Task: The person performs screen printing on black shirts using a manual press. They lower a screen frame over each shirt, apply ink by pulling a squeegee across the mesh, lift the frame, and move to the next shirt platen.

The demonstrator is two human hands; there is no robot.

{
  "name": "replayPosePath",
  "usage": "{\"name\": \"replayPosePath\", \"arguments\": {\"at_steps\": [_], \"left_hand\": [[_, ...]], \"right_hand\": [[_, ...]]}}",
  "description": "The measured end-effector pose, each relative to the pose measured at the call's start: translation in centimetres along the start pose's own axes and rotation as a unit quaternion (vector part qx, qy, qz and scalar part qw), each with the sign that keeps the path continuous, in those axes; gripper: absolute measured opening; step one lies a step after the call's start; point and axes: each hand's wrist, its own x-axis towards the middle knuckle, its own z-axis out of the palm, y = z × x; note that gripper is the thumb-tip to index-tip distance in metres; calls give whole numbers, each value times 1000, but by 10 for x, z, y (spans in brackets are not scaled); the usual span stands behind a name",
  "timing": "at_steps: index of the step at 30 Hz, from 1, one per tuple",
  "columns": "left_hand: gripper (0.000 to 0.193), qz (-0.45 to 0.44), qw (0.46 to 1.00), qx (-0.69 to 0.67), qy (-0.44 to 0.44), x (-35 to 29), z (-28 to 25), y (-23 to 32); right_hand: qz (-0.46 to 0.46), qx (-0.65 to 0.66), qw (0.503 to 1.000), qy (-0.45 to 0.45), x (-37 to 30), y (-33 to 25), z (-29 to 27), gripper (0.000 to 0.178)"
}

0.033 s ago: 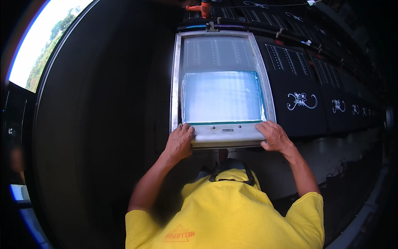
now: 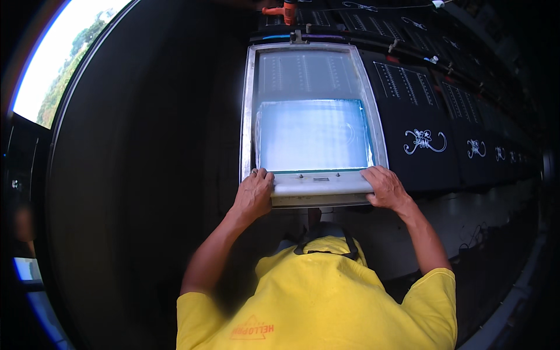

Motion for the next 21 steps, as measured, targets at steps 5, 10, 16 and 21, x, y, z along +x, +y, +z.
{"name": "replayPosePath", "arguments": {"at_steps": [5,10,16,21], "left_hand": [[27,-54,997,-37,-35,28,-18,-9],[28,-64,996,-60,-1,29,-25,-11],[32,-26,998,-34,38,18,-4,-2],[38,23,991,5,128,21,37,-14]], "right_hand": [[52,1,999,12,24,8,-12,19],[51,-15,998,35,30,2,-27,17],[56,16,995,85,-1,1,5,30],[39,-6,993,114,3,11,32,38]]}}
